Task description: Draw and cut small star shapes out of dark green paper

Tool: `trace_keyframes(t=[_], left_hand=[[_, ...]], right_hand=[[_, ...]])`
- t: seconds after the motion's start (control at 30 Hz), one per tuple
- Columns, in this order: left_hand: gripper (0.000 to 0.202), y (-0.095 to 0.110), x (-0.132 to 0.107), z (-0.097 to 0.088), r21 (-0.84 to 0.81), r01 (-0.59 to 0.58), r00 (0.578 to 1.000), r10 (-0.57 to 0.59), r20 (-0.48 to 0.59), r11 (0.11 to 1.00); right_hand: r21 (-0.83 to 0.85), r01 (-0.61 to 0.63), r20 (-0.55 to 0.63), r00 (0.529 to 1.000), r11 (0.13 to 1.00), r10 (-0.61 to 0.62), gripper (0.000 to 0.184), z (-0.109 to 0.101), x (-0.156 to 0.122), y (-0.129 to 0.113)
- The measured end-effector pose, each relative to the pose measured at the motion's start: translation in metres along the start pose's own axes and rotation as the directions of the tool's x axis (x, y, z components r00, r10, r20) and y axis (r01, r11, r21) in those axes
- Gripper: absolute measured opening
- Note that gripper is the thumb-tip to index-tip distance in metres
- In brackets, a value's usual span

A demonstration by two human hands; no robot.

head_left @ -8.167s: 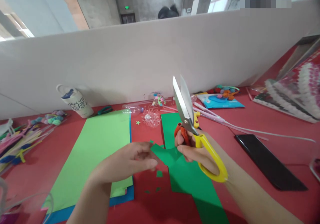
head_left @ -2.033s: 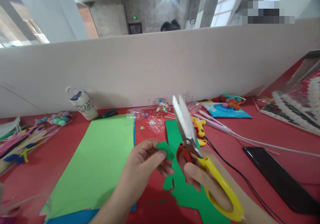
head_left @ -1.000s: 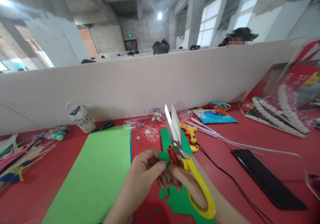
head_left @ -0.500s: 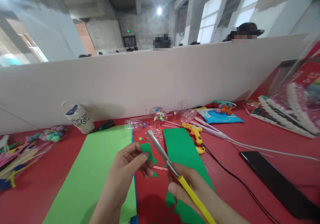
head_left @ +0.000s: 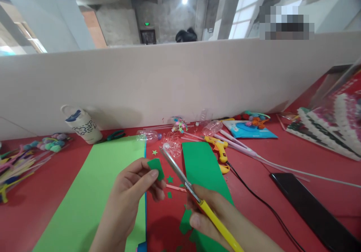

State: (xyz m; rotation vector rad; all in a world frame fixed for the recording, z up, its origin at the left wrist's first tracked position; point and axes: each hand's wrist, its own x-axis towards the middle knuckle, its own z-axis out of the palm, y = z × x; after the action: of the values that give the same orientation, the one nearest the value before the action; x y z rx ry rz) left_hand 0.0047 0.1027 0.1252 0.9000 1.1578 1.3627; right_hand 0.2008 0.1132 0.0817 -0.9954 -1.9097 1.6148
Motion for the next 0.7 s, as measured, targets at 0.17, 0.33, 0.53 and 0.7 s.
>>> trace_keyframes(t=[0.17, 0.33, 0.53, 0.7], left_hand=[[0.012, 0.007, -0.004, 0.004, 0.009, -0.028, 0.998, 0.029, -0.048, 1.000], [0.014, 0.004, -0.001, -0.002, -0.010, -0.041, 0.998, 0.041, 0.044, 0.999], [0.010, 0.002, 0.000, -0.002, 0.024, -0.017, 0.998, 0.016, 0.061, 1.000], [0.011, 0.002, 0.000, 0.001, 0.025, -0.014, 0.998, 0.012, 0.056, 1.000]], right_hand=[[0.021, -0.035, -0.066, 0.997, 0.999, 0.037, 0.054, 0.004, -0.002, -0.010], [-0.018, -0.030, -0.012, 0.999, 0.999, 0.030, 0.055, 0.009, 0.001, -0.005], [-0.027, 0.010, -0.015, 1.000, 1.000, -0.011, 0.057, 0.012, 0.004, 0.000], [-0.028, -0.013, -0.020, 1.000, 1.000, 0.013, 0.056, 0.011, 0.004, -0.001]])
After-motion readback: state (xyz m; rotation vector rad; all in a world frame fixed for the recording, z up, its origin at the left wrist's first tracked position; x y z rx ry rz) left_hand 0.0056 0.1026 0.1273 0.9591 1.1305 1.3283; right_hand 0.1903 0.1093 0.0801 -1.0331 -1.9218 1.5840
